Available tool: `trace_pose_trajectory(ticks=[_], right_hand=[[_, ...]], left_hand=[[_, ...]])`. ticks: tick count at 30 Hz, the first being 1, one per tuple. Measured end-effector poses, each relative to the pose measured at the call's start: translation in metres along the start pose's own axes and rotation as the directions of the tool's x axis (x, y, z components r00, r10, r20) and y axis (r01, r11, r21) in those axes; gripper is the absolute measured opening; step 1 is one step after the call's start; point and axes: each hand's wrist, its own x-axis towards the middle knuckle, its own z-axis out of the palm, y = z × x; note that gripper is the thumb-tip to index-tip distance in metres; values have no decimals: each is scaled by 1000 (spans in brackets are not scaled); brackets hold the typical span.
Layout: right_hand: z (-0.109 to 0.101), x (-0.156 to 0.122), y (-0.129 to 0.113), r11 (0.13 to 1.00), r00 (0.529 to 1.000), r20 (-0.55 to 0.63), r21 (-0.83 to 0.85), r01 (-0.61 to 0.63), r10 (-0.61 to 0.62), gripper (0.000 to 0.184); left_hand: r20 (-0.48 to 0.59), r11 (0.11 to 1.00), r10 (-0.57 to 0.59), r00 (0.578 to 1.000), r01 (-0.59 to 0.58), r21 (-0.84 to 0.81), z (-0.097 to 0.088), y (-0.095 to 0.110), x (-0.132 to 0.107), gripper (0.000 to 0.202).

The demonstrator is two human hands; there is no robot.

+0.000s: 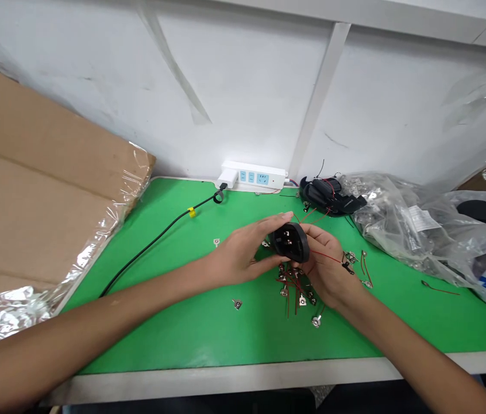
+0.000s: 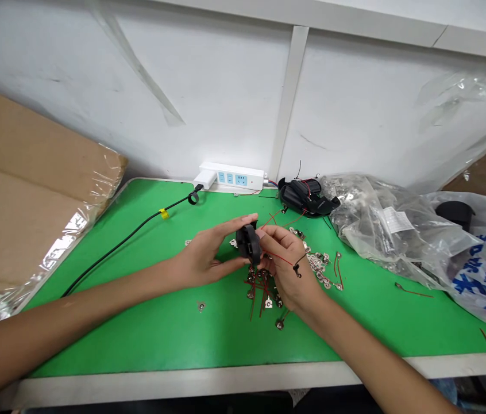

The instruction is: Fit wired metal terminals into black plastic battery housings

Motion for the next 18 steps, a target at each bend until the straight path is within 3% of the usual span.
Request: trace_pose_trajectory(ticks=[9, 18], right_hand=[[3, -2, -1, 999, 999, -6, 30, -32, 33, 28], [11, -10, 8, 988, 993, -119, 156, -9, 28, 25]], left_hand=[[31, 998, 60, 998, -59, -11, 2, -3, -2, 84], [61, 995, 90, 994, -88, -36, 2, -1, 0, 84]])
